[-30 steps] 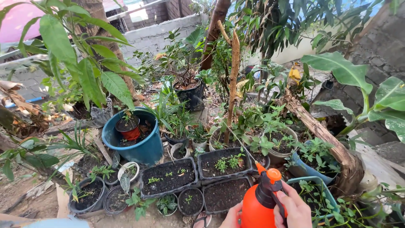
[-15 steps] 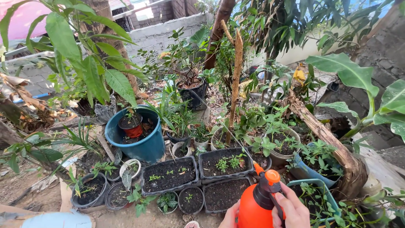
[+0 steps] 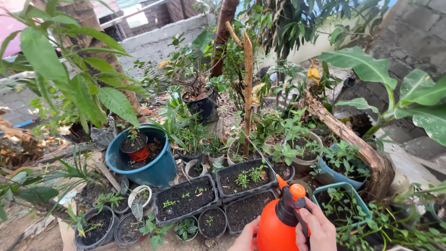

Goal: Watering various potted plants and seedlings using a manual pressure sprayer

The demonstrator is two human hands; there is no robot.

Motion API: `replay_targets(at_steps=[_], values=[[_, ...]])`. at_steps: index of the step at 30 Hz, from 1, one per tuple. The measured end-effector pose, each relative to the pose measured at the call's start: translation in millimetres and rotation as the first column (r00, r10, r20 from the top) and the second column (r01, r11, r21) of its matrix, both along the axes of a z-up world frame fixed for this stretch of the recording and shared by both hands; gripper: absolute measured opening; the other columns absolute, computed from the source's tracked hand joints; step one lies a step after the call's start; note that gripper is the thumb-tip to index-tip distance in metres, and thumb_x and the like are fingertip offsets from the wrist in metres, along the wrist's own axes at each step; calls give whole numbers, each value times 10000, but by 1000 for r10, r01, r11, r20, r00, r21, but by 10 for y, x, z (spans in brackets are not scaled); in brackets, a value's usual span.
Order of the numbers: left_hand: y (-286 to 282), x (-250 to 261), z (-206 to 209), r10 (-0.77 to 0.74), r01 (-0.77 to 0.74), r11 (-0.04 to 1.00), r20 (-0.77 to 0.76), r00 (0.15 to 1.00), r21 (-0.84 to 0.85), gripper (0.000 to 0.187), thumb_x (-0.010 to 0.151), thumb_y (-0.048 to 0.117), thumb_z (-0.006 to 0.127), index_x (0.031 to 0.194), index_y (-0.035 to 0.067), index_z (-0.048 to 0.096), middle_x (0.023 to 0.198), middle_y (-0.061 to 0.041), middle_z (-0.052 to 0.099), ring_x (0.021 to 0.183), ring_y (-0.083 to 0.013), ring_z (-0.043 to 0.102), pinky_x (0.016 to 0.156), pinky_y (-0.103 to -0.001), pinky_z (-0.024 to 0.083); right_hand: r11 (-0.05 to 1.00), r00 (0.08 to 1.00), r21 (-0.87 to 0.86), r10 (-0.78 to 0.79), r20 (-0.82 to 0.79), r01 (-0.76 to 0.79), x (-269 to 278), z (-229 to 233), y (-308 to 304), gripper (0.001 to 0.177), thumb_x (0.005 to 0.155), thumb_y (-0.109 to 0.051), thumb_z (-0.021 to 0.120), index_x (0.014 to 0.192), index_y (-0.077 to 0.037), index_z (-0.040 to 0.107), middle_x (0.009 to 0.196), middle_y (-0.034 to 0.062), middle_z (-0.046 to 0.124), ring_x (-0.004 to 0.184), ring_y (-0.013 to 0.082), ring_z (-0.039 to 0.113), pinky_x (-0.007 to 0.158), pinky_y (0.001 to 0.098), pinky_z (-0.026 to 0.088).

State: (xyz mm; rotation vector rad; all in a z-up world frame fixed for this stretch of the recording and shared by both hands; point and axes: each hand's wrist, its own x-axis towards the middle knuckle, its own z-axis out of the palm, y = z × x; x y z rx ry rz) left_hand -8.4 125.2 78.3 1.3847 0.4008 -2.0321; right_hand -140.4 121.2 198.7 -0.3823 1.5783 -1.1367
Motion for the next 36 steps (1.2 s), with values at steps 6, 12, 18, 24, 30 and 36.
replay_targets(at_steps=[6,12,18,24,30,36], values=[[-368,221,-739,-70,275,886,480,875,-373,272,769,293,718,1010,186,786,1051,56,755,1033,-88,594,933,-316,375,993,998,-118,8,-60,-15,184,-381,169,517,849,-125,465,1354,-72,560,374,209,308,285,250,238,320,348,183],[-542,331,-62,-89,208,839,250,964,-503,284,829,231,641,1057,75,707,1046,-106,765,1000,-179,710,893,-253,462,987,994,-160,-11,-105,-6,539,-550,308,506,852,-159,496,1348,-89,561,395,149,338,316,184,262,301,291,192],[-671,325,-324,47,9,845,91,995,-535,105,844,171,723,889,76,714,861,-85,746,757,-153,676,759,-248,533,999,990,-11,-42,-136,41,922,-272,344,509,869,-187,490,1368,-128,574,416,132,323,362,192,239,388,312,211],[-784,393,-319,31,65,874,189,981,-481,164,778,234,788,832,89,734,779,-65,746,662,-128,642,675,-247,487,997,972,-29,-70,-225,65,1062,-477,301,460,869,-155,505,1313,-165,628,397,192,369,310,220,309,283,325,243],[-850,506,-208,3,88,887,197,980,-453,176,800,221,789,729,92,694,714,-50,720,586,-114,575,592,-217,422,986,964,-142,-124,-237,92,1088,-739,292,446,863,-134,534,1290,-108,663,442,182,426,343,222,363,378,292,324],[-930,515,-279,81,-5,910,164,983,-415,189,741,219,833,746,93,692,666,-50,692,563,-117,566,571,-222,420,984,973,-142,-135,-188,109,1151,-681,219,407,873,-104,524,1238,-89,701,540,176,510,358,178,296,370,272,262]])
